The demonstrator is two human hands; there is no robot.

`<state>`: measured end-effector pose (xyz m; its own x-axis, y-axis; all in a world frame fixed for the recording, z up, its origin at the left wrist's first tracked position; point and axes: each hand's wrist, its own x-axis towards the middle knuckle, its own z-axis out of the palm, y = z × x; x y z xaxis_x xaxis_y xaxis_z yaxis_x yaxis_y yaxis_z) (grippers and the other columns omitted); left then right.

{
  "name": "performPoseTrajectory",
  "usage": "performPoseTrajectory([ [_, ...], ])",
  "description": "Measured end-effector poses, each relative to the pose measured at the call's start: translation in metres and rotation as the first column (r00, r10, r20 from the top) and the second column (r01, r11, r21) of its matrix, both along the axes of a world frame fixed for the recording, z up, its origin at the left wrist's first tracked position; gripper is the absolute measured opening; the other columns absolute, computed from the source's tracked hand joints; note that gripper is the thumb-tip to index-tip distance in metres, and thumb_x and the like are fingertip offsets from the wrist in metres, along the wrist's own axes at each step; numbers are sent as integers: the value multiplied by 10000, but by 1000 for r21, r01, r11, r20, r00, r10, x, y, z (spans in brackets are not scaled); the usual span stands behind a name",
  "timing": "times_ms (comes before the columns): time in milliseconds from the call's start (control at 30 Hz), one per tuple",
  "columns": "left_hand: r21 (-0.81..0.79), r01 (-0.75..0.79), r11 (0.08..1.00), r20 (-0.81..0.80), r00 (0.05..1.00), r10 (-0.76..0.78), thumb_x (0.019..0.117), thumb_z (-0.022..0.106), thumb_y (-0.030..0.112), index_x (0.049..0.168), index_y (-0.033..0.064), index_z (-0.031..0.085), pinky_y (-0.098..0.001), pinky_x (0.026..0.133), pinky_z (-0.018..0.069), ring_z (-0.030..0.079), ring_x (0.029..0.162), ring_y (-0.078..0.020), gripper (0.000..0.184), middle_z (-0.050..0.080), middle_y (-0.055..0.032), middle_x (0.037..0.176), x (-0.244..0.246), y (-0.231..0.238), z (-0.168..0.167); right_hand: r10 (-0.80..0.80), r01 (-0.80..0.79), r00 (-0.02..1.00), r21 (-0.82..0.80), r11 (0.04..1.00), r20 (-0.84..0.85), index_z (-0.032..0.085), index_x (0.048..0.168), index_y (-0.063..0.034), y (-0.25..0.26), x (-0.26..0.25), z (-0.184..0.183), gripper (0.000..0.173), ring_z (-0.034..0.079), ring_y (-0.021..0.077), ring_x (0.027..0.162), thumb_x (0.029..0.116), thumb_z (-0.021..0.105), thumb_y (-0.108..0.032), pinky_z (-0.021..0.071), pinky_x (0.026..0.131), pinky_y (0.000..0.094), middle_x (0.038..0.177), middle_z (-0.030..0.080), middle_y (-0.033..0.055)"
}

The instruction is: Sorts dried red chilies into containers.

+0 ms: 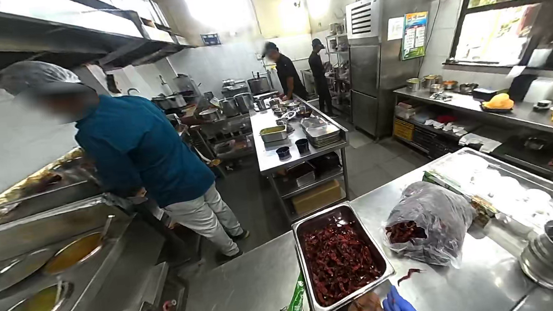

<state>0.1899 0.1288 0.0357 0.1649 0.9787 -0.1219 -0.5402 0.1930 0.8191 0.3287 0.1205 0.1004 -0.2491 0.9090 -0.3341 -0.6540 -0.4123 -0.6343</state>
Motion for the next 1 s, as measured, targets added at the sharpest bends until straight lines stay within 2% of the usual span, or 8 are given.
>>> performPoseTrajectory([
  [100, -107, -69, 992, 38, 997, 74, 1088, 436, 241, 890, 97, 628, -203, 491, 434, 480, 522, -43, 311, 556, 33, 677, -17, 6, -1, 66, -55, 990, 92, 994, -121, 471, 676, -191, 15, 11, -70, 490, 351, 52, 458, 1114, 321, -351, 336, 466, 234, 536, 357, -84],
  [167, -40, -155, 987, -302, 944, 136, 1074, 494, 241, 856, 39, 661, -221, 455, 428, 472, 490, -65, 340, 569, -1, 646, -33, 17, 6, 126, -187, 942, 175, 967, 313, 561, 740, -119, 18, 16, -101, 441, 402, 63, 486, 1087, 452, -368, 359, 471, 232, 571, 428, -42],
  [267, 71, -110, 991, -867, 485, 116, 984, 668, 381, 1128, 60, 717, -442, 722, 583, 674, 736, -208, 355, 711, -89, 848, -64, 35, 21, 241, -548, 382, 9, 836, 892, 698, 812, -137, 14, 10, -134, 482, 625, 167, 703, 1022, 496, -522, 503, 673, 433, 738, 651, 10],
  [400, 99, -68, 993, -981, 158, 109, 950, 715, 429, 1638, 64, 173, -582, 770, 572, 685, 793, -316, 949, 709, -156, 971, -83, 49, 41, 333, -751, 306, 11, 660, 892, 703, 1240, -168, 4, -11, -128, 457, 700, 210, 985, 1024, 522, -529, 561, 891, 480, 1111, 726, 65],
  [533, 279, -75, 957, -940, 184, 288, 979, 693, 310, 1563, 114, 414, -499, 675, 575, 661, 708, -227, 676, 717, -84, 953, -87, 39, 42, 181, -598, 271, 18, 801, 946, 623, 1406, -194, 25, 4, -117, 506, 666, 230, 1153, 1011, 547, -501, 523, 1017, 491, 1281, 686, 85],
  [633, 337, -40, 941, -909, 248, 336, 994, 634, 280, 1387, 119, 619, -412, 668, 587, 670, 701, -152, 425, 726, -34, 907, -81, 22, 38, -155, -382, -13, 139, 914, 988, 708, 1260, -192, 57, 45, -143, 362, 682, 241, 1107, 1013, 566, -416, 543, 969, 509, 1192, 718, 50],
  [833, 255, 37, 966, -876, 432, 214, 992, 623, 256, 1236, 121, 710, -318, 680, 602, 684, 713, -92, 292, 736, 21, 871, -51, 0, 11, -399, -443, -307, 241, 864, 864, 712, 1277, -192, 125, 118, -174, 327, 611, 386, 1189, 953, 680, -220, 514, 943, 594, 1360, 630, 145],
  [1000, 94, 224, 970, -893, 449, -17, 1020, 578, 289, 1290, 122, 685, -345, 762, 629, 723, 817, -115, 335, 752, 1, 972, -25, -7, -14, -434, -554, -366, 182, 813, 823, 724, 1013, -107, 124, 107, -172, 106, 642, 341, 1080, 946, 658, -157, 534, 912, 547, 1139, 679, 132],
])
